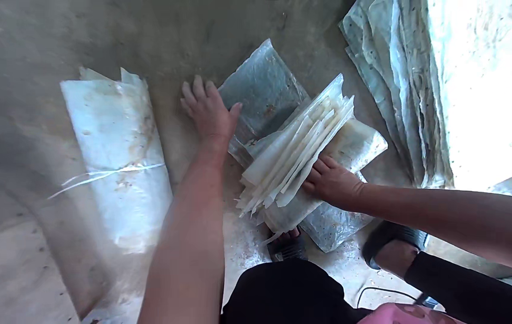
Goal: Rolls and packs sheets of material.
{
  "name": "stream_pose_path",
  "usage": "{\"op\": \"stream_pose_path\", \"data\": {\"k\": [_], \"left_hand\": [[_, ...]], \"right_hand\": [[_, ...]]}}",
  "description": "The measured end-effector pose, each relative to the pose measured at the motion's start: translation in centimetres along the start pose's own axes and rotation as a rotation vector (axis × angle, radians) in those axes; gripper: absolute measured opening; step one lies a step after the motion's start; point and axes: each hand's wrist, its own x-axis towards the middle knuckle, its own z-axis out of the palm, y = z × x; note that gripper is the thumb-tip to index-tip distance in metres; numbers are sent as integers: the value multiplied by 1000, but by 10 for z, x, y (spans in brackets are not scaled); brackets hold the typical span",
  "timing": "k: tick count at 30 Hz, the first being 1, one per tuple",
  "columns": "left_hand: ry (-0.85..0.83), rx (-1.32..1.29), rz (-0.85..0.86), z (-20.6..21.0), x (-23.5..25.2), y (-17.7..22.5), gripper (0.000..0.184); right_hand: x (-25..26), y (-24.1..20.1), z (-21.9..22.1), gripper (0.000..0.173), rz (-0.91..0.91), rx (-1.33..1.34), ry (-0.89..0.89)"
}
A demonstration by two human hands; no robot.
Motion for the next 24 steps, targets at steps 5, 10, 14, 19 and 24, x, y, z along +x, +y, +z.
{"op": "stream_pose_path", "data": {"k": [5,10,14,19,24], "left_hand": [[-55,92,52,11,9,22,31],[-174,144,53,-8,20,34,38],[-132,198,117,-16,44,46,39],[-144,197,83,-8,76,48,40],[44,139,103,-10,64,57,40]], "right_hand": [[5,-1,-9,36,22,9,-42],[2,-4,-5,35,89,102,-23],[-3,-1,-4,35,106,156,13],[-9,-3,2,32,121,157,13],[-4,1,5,45,162,328,-78]]}}
